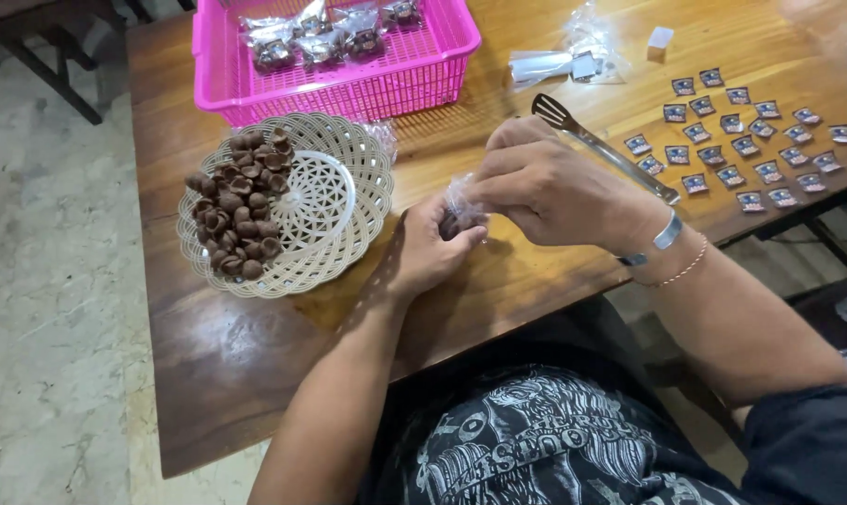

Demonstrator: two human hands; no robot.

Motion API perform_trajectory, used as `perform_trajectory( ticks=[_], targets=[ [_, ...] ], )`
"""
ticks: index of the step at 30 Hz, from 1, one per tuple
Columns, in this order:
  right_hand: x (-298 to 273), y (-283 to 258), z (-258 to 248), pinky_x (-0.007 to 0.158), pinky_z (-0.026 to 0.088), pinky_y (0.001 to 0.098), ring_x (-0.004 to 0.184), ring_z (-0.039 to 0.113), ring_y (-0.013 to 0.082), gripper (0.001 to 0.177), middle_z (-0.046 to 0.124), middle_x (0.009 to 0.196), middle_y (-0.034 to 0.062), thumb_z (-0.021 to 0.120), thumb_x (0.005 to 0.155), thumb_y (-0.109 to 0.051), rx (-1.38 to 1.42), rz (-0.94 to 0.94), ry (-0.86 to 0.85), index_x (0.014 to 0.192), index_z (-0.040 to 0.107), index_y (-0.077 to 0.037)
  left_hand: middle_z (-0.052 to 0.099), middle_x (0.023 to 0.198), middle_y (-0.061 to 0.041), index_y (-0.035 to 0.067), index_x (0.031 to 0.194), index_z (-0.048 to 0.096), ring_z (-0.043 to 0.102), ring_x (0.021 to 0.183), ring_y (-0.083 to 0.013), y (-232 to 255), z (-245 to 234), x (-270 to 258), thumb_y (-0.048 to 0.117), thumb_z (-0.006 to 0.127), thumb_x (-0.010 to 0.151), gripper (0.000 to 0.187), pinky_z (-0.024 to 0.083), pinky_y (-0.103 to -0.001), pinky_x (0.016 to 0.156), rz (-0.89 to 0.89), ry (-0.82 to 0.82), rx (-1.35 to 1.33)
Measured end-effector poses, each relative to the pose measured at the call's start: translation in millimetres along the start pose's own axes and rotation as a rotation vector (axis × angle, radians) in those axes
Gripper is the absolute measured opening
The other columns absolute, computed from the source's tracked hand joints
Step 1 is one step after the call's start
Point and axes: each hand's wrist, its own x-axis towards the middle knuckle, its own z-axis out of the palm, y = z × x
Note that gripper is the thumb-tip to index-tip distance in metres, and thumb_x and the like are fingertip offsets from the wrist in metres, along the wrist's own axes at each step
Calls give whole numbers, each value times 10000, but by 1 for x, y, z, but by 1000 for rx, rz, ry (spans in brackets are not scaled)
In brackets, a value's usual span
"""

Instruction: Bagging chocolate cereal balls into small plastic bags using tongs and sealing them.

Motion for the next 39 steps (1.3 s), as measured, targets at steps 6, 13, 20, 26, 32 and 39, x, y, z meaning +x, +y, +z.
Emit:
perform_trajectory(
  ticks=[6,13,20,26,32,39],
  targets=[
    [5,1,-5,862,425,429,868,603,312,166,642,785,55,625,925,-112,106,86,-280,1073,699,-124,778,1081,-94,183,1156,742,733,1090,-304,-22,4,5,192,840,783,386,589,-426,898,33,-6,6],
    [11,4,-16,868,524,410,952,641,283,337,713,1051,139,689,950,-191,254,-56,-163,1222,672,7,716,1112,-80,84,1293,584,696,1005,-174,-6,-9,6,109,763,868,462,595,-303,912,79,-126,-220],
    [-31,-5,-38,975,507,451,1088,614,318,316,657,1188,175,683,1009,-236,-269,1098,-288,1221,678,-1,731,1143,-31,171,1262,580,713,1048,-187,12,-15,1,262,772,834,477,576,-323,927,-212,-31,-165],
    [-91,31,-12,952,461,529,1116,568,406,472,626,1237,240,576,992,-262,-340,1202,-368,1396,578,-18,680,1193,-165,57,1585,172,707,1068,-284,-32,9,20,-26,739,835,944,677,-383,828,-172,42,-633],
    [-16,2,-27,532,461,314,692,538,222,411,664,998,150,647,965,-37,-25,936,-46,1374,634,1,744,1128,-83,49,1327,537,737,1041,-222,-18,-3,14,213,777,830,576,587,-317,985,-105,61,-266],
    [93,-4,1,460,428,282,584,559,181,396,767,938,103,658,900,-152,122,718,-296,1277,702,-41,769,1023,-11,137,1101,725,732,928,-151,2,-8,13,208,776,848,268,567,-262,895,-309,61,-203]
  ],
)
